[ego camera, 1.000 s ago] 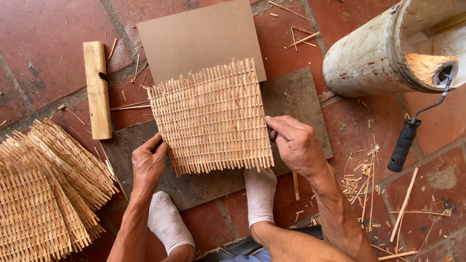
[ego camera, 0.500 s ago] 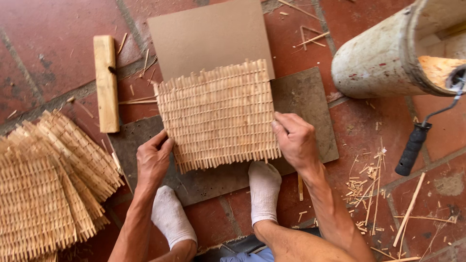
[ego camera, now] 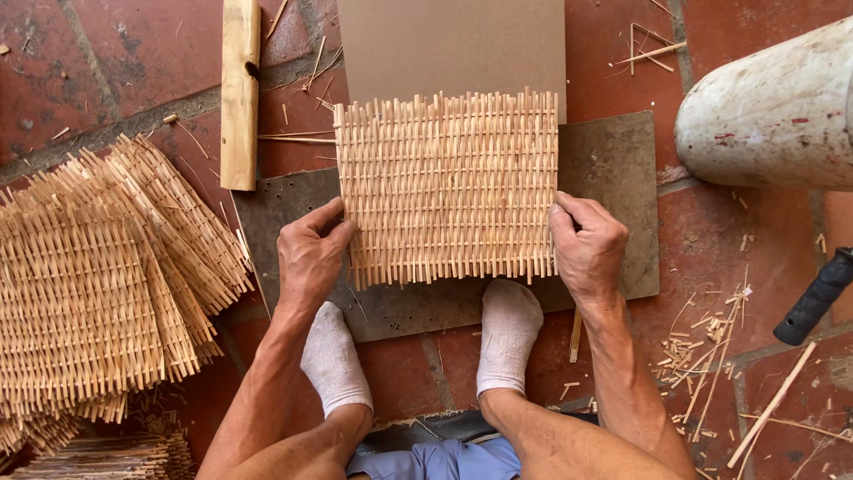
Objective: The person applies glue to a cardboard sheet using a roller, places a woven bamboo mat on it, presses it down, and stacks the finished unit. The process is repeated with additional mats and cardboard sheets.
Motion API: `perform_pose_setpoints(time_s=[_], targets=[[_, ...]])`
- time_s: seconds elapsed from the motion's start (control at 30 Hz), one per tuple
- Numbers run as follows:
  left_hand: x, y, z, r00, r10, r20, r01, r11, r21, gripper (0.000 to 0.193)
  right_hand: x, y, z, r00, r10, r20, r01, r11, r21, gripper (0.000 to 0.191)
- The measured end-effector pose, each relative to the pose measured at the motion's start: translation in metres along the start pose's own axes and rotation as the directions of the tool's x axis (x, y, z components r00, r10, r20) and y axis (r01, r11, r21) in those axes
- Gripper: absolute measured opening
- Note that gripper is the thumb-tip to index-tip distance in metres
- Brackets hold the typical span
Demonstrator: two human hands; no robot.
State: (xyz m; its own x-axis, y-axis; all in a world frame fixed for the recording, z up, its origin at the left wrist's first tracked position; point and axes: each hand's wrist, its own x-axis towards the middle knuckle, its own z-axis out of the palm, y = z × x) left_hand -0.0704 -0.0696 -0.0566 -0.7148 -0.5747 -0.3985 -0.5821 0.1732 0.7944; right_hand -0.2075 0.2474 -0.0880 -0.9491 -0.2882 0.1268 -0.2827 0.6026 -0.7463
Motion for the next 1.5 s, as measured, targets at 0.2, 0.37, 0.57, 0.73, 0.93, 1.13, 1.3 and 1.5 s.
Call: perform_pose_setpoints(time_s=[0.2,0.37,0.57,0.73,0.93,1.13,1.3,1.5], targets=[[0.003,0.010,-0.005,0.997,-0.067,0.025,0.068,0.997,-0.044,0.042,0.012,-0.021,-0.020,0.994,0.090,0.060,-0.093,0.994,0.052,0.021],[0.002,0.012,-0.010,0.993,-0.105,0.043,0.111,0.979,-0.170,0.044,0.021,-0.040,-0.037,0.990,0.121,0.067,-0.123,0.992,0.032,0.025],[0.003,0.006,-0.013,0.990,-0.101,0.094,0.119,0.971,-0.208,0.044,0.025,-0.032,-0.038,0.982,0.154,0.109,-0.156,0.988,0.010,0.026],[0.008,-0.003,-0.003,0.992,-0.099,0.078,0.111,0.979,-0.169,0.043,0.020,-0.004,-0.014,0.986,0.126,0.107,-0.130,0.991,0.035,0.026],[0.014,-0.015,0.015,0.999,-0.027,-0.029,0.021,0.981,-0.193,0.037,0.003,0.019,0.024,0.999,0.044,-0.031,-0.044,0.999,0.017,0.028],[0.015,-0.031,0.027,0.990,0.066,-0.125,-0.076,0.994,-0.076,0.035,-0.002,0.025,0.034,0.996,-0.037,-0.077,0.036,0.999,-0.010,0.026],[0.023,-0.043,0.036,0.959,0.182,-0.217,-0.166,0.982,0.091,0.031,0.003,0.024,0.039,0.997,0.004,-0.071,-0.007,0.999,-0.043,0.025],[0.036,-0.061,0.037,0.971,0.150,-0.186,-0.146,0.989,0.031,0.031,0.006,0.025,0.041,0.999,-0.024,-0.031,0.021,0.996,-0.088,0.027]])
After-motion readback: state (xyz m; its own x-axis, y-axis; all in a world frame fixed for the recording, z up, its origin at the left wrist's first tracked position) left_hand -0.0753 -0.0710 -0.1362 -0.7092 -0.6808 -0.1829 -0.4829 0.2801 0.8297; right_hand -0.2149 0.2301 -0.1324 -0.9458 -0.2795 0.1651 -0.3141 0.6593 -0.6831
